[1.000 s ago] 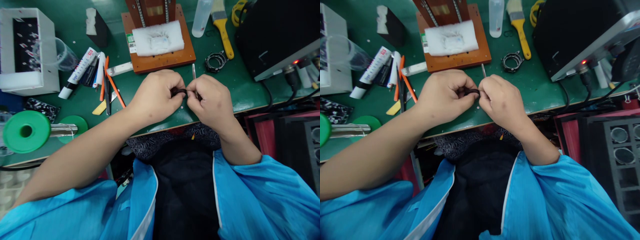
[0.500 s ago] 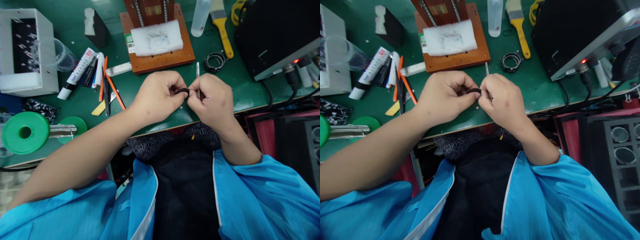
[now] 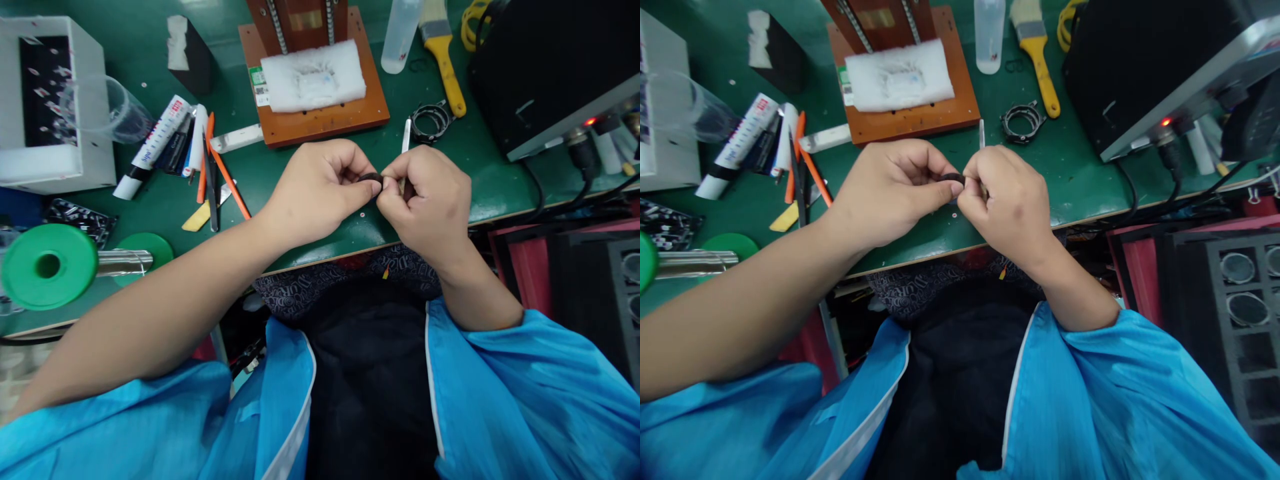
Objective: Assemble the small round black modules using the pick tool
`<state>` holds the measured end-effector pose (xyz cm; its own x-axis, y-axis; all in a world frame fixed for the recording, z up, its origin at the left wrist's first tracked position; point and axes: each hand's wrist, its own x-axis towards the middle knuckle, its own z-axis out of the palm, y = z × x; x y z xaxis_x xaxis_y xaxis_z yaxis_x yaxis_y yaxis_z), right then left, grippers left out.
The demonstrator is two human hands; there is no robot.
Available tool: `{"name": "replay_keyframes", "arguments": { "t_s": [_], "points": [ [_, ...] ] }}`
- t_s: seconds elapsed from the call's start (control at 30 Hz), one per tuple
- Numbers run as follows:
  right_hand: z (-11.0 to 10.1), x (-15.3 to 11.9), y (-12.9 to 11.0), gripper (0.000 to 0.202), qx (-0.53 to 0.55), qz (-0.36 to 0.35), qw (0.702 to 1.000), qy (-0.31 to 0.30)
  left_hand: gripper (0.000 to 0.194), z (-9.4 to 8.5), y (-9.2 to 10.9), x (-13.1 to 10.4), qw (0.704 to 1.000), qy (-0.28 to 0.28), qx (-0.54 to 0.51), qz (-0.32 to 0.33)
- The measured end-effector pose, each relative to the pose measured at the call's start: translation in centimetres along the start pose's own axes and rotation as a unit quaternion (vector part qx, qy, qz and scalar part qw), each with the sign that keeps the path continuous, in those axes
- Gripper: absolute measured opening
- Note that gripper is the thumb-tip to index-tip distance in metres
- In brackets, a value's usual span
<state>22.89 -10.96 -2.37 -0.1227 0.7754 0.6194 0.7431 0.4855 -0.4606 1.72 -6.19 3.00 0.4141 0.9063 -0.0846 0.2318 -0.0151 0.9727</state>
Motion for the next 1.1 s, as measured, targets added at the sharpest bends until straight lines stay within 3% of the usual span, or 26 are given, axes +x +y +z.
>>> {"name": "replay_keyframes", "arguments": {
  "t_s": [0.43, 1.1],
  "points": [
    [0.12, -0.22, -0.15, 0.018, -0.002, -0.001, 0.999, 0.034, 0.023, 0.29, 0.26, -0.01, 0.998, -0.004, -0.060, -0.028],
    [-0.16, -0.34, -0.59, 0.017, 0.019, 0.094, 0.995, 0.040, 0.026, -0.36, -0.03, 0.42, 0.999, 0.028, -0.039, -0.016]
  ]
}}
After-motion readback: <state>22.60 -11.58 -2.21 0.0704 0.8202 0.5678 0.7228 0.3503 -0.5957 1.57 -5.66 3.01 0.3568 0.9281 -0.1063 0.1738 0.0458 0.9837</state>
